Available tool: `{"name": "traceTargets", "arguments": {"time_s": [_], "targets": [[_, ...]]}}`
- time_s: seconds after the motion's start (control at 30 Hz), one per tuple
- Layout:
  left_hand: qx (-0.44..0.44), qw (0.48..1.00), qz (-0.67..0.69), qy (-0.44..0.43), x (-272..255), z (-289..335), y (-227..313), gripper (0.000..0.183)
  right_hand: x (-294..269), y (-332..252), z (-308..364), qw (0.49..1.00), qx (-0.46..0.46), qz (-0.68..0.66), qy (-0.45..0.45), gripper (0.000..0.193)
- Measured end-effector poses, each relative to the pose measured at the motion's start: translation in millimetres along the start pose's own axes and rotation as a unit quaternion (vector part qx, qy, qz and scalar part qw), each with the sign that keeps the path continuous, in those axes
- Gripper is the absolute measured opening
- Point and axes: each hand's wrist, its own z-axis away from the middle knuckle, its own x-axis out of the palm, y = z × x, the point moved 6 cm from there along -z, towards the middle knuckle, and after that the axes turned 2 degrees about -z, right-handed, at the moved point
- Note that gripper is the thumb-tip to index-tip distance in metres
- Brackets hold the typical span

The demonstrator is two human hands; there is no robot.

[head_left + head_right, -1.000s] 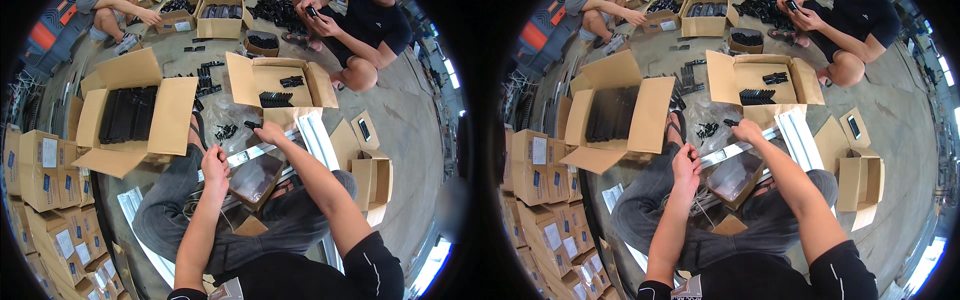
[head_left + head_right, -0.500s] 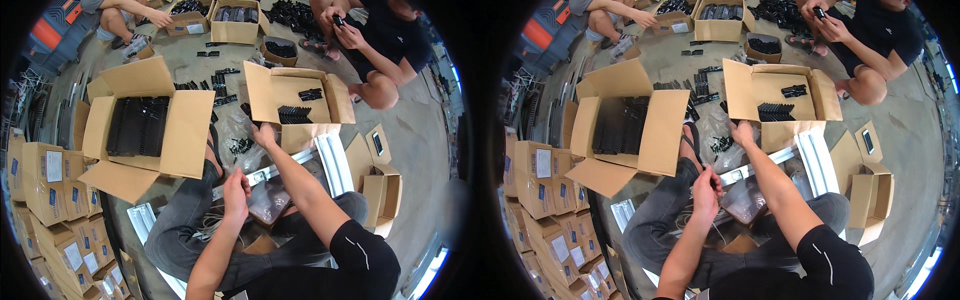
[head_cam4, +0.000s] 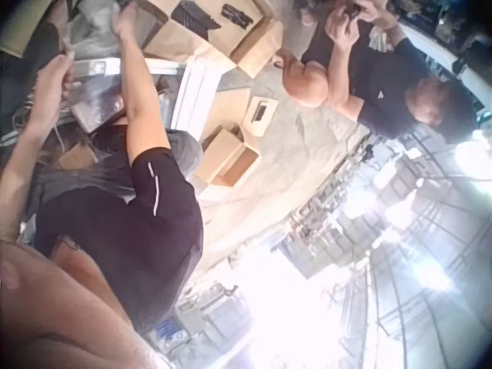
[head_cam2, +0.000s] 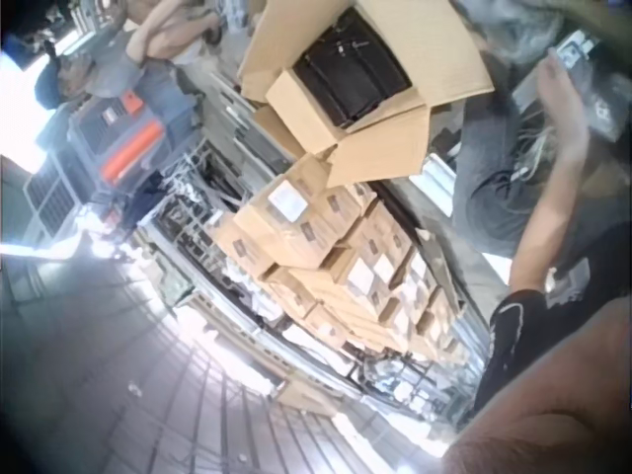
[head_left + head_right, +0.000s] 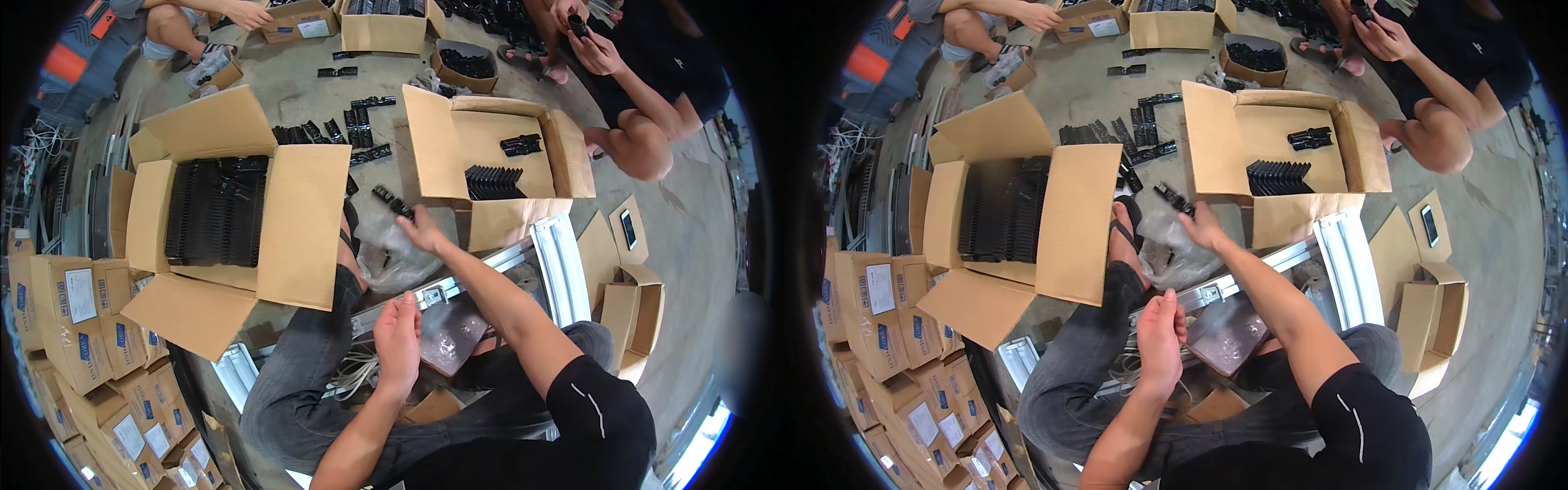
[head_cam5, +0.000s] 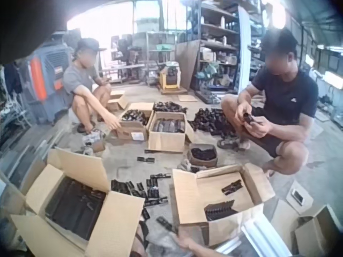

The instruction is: The person sits on the floor and assembles small black metal or plastic components by inserting screws and tightening them.

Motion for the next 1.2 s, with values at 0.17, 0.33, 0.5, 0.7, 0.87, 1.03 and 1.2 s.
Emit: {"name": "traceTargets", "arguments": {"time_s": [0.17,0.33,0.5,0.7,0.87,1.03,1.2], "targets": [[-0.005,1.0,-0.003,-0.008,3,0,-1,0.029,5,-3,19,0.991,-0.017,-0.006,-0.13,0.049],[-0.034,0.999,0.013,-0.017,0,-4,-10,0.023,-21,11,0,0.996,0.082,-0.045,-0.01,0.047],[-0.027,0.996,0.074,-0.036,-1,-9,-22,0.017,-46,57,-21,0.986,0.128,0.019,0.108,0.055],[-0.051,0.995,0.058,-0.059,4,-5,-23,0.021,-49,28,-15,0.971,0.133,0.172,0.095,0.054],[-0.084,0.994,0.042,-0.06,8,1,-19,0.022,-50,-22,0,0.948,0.02,0.297,0.11,0.053],[-0.107,0.991,0.03,-0.07,4,0,-15,0.027,-29,-82,5,0.911,-0.167,0.325,0.193,0.038],[-0.118,0.992,0.03,-0.035,2,-3,-14,0.038,13,-87,-62,0.973,-0.149,0.155,0.08,0.036]]}}
